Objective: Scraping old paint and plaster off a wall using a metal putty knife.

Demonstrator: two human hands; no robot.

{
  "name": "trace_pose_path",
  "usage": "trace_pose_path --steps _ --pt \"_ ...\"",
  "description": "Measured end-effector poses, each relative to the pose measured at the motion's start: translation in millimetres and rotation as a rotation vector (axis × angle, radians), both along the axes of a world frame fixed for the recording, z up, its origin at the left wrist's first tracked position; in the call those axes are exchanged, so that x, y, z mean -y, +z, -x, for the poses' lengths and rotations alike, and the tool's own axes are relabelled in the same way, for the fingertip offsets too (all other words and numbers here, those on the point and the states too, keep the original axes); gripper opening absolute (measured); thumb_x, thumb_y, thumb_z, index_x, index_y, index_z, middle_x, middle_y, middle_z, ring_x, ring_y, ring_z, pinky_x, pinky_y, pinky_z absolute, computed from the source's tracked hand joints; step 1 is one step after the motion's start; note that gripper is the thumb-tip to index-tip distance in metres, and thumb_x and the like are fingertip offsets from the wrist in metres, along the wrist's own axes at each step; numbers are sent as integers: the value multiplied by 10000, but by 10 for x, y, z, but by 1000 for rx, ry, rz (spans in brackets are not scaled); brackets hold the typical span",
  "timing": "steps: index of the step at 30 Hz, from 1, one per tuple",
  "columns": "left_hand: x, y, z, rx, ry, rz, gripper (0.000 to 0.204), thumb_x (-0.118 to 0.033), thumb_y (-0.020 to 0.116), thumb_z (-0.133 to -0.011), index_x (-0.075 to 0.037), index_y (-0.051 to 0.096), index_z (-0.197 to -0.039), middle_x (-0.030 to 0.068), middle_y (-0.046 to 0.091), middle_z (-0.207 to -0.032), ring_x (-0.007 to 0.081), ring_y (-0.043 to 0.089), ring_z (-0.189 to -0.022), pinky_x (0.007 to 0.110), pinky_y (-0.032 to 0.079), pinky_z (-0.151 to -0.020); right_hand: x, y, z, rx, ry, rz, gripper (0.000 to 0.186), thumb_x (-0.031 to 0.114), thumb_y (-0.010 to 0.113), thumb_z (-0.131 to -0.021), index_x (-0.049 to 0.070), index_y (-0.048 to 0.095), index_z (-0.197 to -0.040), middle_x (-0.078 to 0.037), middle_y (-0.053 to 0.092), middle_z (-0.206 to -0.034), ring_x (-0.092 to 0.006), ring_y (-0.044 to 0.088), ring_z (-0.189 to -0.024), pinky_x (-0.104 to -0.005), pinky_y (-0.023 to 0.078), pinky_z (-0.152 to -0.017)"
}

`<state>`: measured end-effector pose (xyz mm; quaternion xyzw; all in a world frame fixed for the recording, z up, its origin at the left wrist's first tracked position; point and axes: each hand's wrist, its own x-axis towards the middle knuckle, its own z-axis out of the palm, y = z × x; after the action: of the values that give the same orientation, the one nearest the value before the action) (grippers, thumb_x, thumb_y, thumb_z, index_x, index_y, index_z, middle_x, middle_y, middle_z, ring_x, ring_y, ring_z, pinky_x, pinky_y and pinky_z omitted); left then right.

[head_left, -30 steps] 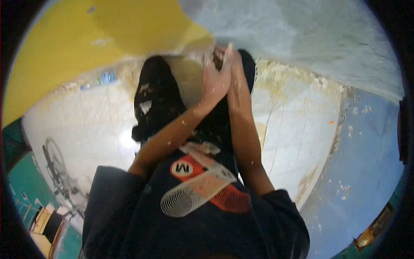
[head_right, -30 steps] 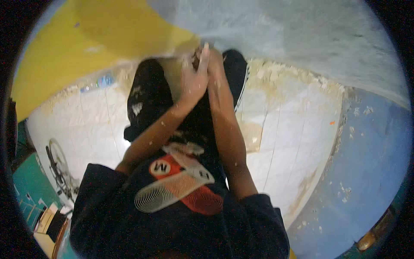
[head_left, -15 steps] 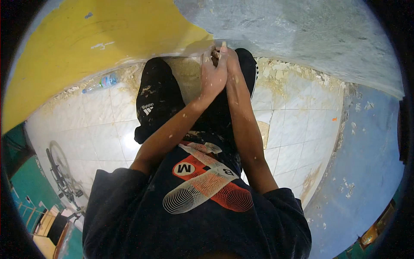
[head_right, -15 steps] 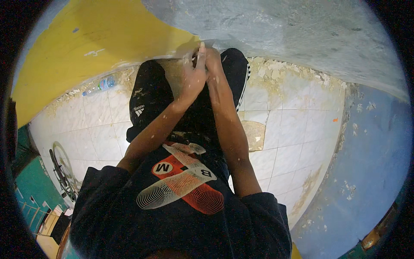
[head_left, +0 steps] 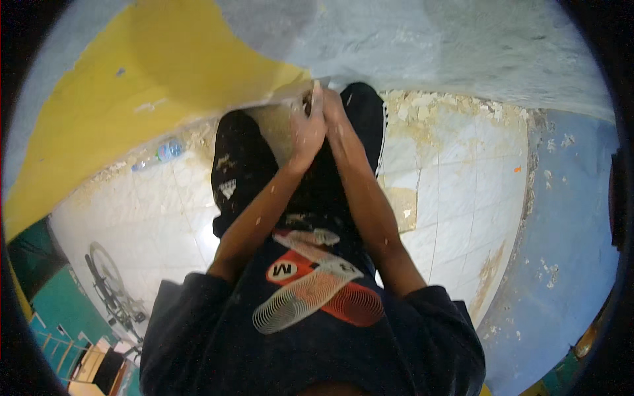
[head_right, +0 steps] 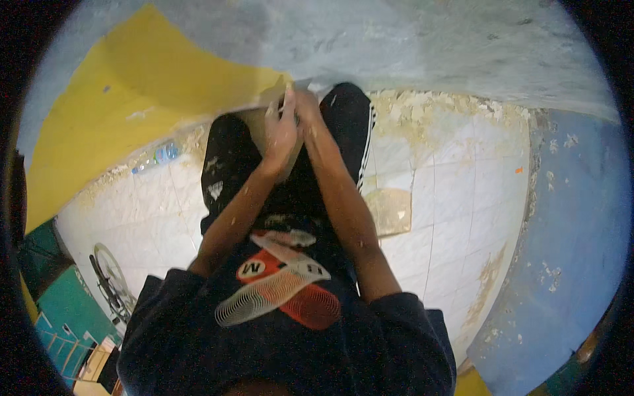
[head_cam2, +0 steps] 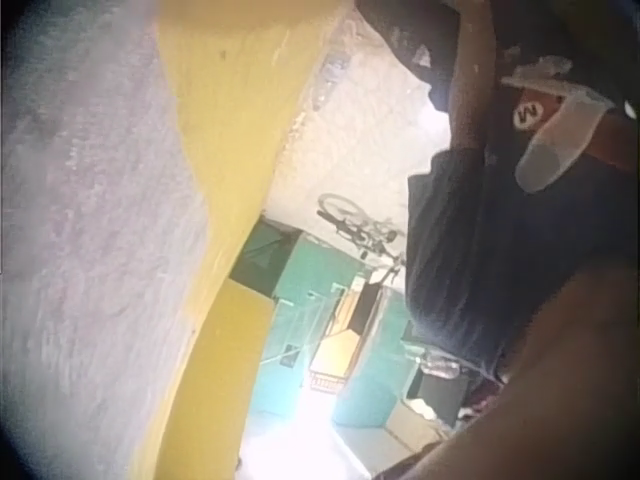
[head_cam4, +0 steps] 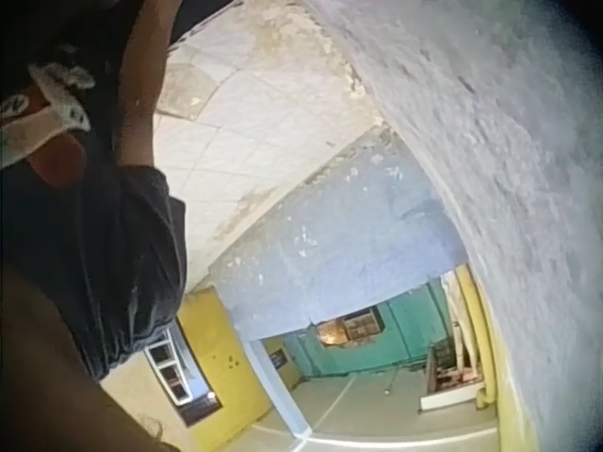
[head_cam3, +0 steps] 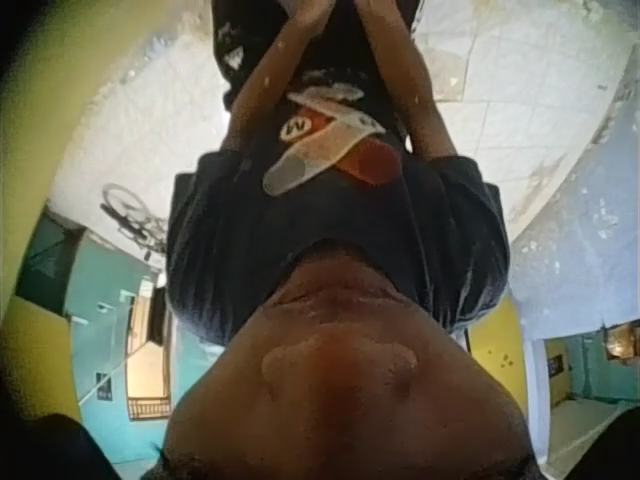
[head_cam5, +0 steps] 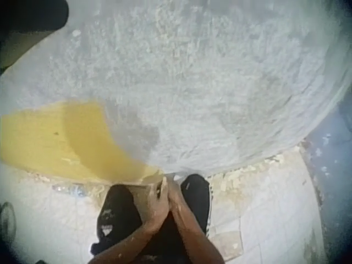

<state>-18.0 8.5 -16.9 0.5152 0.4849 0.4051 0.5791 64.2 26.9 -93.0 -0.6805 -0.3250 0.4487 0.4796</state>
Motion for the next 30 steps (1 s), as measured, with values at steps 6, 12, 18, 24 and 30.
trace_pose_path --steps 6,12,18,24,30 --pt "-17 -135 -63 -71 47 0 441 -343 441 -889 82 534 -961 204 569 -900 281 538 -858 352 402 -761 85 -177 -43 -40 67 45 272 213 514 -817 -32 617 -761 -92 580 -629 -181 509 -543 -344 433 -569" --pt "-50 -316 -43 -39 77 58 447 -337 386 -910 81 531 -972 210 568 -894 301 534 -841 377 394 -756 -34 -420 -8 -189 -17 102 281 200 488 -837 -40 620 -778 -112 589 -637 -181 542 -554 -343 431 -530" --pt "-92 -409 -38 -81 54 -20 454 -347 390 -906 77 524 -996 222 565 -921 330 530 -833 381 396 -750 -87 -417 -54 244 214 53 290 205 477 -841 -28 618 -741 -121 590 -625 -176 566 -590 -350 429 -543" --pt "-145 -400 7 -194 -16 195 449 -346 399 -902 71 507 -1028 233 561 -917 347 527 -857 377 400 -767 -97 -346 26 -65 25 92 347 224 463 -864 -59 594 -712 -134 585 -646 -176 542 -595 -340 414 -544" --pt "-162 -381 -42 -162 86 162 428 -332 412 -900 72 515 -998 237 549 -940 348 521 -886 375 397 -780 -25 -365 -19 257 287 156 301 181 437 -872 -48 583 -744 -87 564 -649 -135 482 -555 -346 404 -535"
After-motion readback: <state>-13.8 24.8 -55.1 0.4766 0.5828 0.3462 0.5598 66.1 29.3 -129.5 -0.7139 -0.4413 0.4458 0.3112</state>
